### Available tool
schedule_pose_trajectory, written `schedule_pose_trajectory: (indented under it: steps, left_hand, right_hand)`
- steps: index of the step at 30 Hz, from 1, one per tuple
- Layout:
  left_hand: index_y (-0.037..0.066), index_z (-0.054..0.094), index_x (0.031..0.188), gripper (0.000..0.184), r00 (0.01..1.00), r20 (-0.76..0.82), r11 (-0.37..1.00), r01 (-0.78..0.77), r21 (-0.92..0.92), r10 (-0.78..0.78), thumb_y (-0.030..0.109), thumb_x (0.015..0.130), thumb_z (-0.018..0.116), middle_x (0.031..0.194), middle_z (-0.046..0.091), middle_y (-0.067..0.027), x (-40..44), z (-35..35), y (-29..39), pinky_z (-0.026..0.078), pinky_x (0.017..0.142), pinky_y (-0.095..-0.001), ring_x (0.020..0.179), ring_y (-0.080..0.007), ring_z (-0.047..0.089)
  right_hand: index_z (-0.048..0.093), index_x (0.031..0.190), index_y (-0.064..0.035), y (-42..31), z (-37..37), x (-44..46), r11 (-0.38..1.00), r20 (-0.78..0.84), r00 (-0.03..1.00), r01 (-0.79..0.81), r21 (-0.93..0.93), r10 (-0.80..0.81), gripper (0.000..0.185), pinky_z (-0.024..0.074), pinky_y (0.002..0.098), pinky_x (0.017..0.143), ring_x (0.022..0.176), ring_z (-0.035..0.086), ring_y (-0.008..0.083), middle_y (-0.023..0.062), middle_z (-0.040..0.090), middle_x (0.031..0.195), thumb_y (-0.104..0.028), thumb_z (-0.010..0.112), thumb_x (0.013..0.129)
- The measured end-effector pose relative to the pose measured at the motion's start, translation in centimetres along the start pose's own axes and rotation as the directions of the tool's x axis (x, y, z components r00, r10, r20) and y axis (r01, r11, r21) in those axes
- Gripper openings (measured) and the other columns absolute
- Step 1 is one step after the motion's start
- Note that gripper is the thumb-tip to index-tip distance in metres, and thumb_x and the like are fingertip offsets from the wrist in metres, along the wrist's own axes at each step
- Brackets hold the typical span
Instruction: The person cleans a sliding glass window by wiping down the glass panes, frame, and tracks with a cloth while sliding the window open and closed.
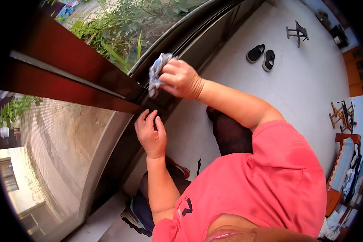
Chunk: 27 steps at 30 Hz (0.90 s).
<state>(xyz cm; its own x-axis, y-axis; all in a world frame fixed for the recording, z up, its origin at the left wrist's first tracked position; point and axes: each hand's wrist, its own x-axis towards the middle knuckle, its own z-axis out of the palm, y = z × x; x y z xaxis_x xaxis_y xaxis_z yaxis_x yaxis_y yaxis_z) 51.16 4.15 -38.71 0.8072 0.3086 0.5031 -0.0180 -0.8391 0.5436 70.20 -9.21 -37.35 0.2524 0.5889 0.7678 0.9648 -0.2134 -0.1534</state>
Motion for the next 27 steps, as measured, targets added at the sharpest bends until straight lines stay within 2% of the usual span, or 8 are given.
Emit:
schedule_pose_trajectory:
  steps: [6,11,14,19,23,25,26,27]
  left_hand:
    - [0.005,0.070,0.105,0.021,1.000,0.021,1.000,0.012,0.010,-0.012,0.003,0.085,0.066,0.112,0.063,-0.0144,-0.2,0.4,-0.1,0.047,0.092,-0.0397,0.105,-0.0308,0.058]
    - [0.005,0.069,0.106,0.020,0.999,0.039,0.999,-0.005,0.037,0.003,0.004,0.086,0.066,0.112,0.063,-0.0144,-0.4,0.5,-0.4,0.047,0.093,-0.0400,0.106,-0.0307,0.058]
    - [0.005,0.069,0.107,0.021,0.999,0.044,0.998,0.001,0.063,-0.004,0.005,0.086,0.066,0.112,0.063,-0.0144,-0.5,0.7,-0.2,0.047,0.093,-0.0406,0.106,-0.0311,0.058]
    - [0.007,0.068,0.106,0.020,0.997,0.069,0.993,0.038,0.113,-0.046,0.009,0.086,0.067,0.111,0.063,-0.0138,-0.8,1.2,-1.1,0.047,0.093,-0.0411,0.105,-0.0326,0.059]
    - [0.007,0.069,0.100,0.018,0.993,0.108,0.997,0.038,0.074,-0.046,0.011,0.083,0.068,0.105,0.063,-0.0117,-1.3,1.6,-1.3,0.051,0.084,-0.0410,0.098,-0.0331,0.060]
    - [0.007,0.069,0.099,0.017,0.992,0.111,0.997,0.059,0.059,-0.065,0.012,0.082,0.069,0.103,0.063,-0.0106,-1.6,1.7,-1.2,0.051,0.084,-0.0409,0.096,-0.0327,0.060]
    - [0.007,0.068,0.099,0.018,0.989,0.116,0.995,0.082,0.052,-0.087,0.013,0.082,0.070,0.102,0.063,-0.0106,-1.9,1.6,-1.2,0.051,0.084,-0.0408,0.097,-0.0323,0.060]
    - [0.007,0.068,0.099,0.018,0.990,0.099,0.993,0.098,0.063,-0.104,0.013,0.082,0.070,0.102,0.063,-0.0106,-2.0,1.6,-1.4,0.051,0.084,-0.0408,0.097,-0.0323,0.060]
  right_hand:
    - [0.067,0.091,-0.0064,9.6,-3.4,-2.9,0.943,-0.254,0.941,-0.275,-0.186,0.224,0.023,0.0509,0.0396,0.087,0.094,0.061,0.0315,0.0122,0.066,0.095,-0.007,0.074,0.069]
    - [0.067,0.099,-0.0093,20.3,-5.6,-4.5,0.737,-0.394,0.794,-0.591,-0.327,0.462,0.021,0.0505,0.0397,0.092,0.103,0.061,0.0323,0.0111,0.067,0.106,-0.013,0.066,0.078]
    - [0.067,0.098,-0.0096,18.9,-5.4,-4.2,0.703,-0.361,0.797,-0.600,-0.382,0.484,0.022,0.0506,0.0397,0.091,0.101,0.061,0.0321,0.0111,0.067,0.105,-0.015,0.067,0.077]
    - [0.066,0.092,-0.0091,9.1,-2.7,-3.0,0.932,-0.251,0.919,-0.342,-0.119,0.305,0.022,0.0507,0.0396,0.088,0.097,0.061,0.0313,0.0094,0.066,0.095,-0.014,0.073,0.072]
    - [0.065,0.093,-0.0073,2.9,-2.0,-1.8,0.952,-0.111,0.951,-0.275,0.133,0.290,0.023,0.0505,0.0378,0.087,0.096,0.060,0.0318,0.0102,0.065,0.094,-0.008,0.074,0.072]
    - [0.063,0.099,-0.0038,1.5,-2.2,-1.5,0.850,0.129,0.928,-0.373,0.371,0.351,0.020,0.0501,0.0328,0.086,0.095,0.063,0.0219,0.0076,0.066,0.098,-0.003,0.069,0.080]
    - [0.061,0.105,-0.0010,1.0,-1.7,-1.7,0.428,0.418,0.768,-0.626,0.652,0.485,0.020,0.0497,0.0299,0.086,0.095,0.062,0.0133,0.0027,0.065,0.098,-0.002,0.065,0.085]
    - [0.062,0.109,-0.0013,0.7,-2.4,-1.9,-0.008,0.611,0.696,-0.658,0.753,0.377,0.022,0.0537,0.0305,0.083,0.094,0.065,0.0122,0.0051,0.067,0.105,-0.010,0.066,0.089]
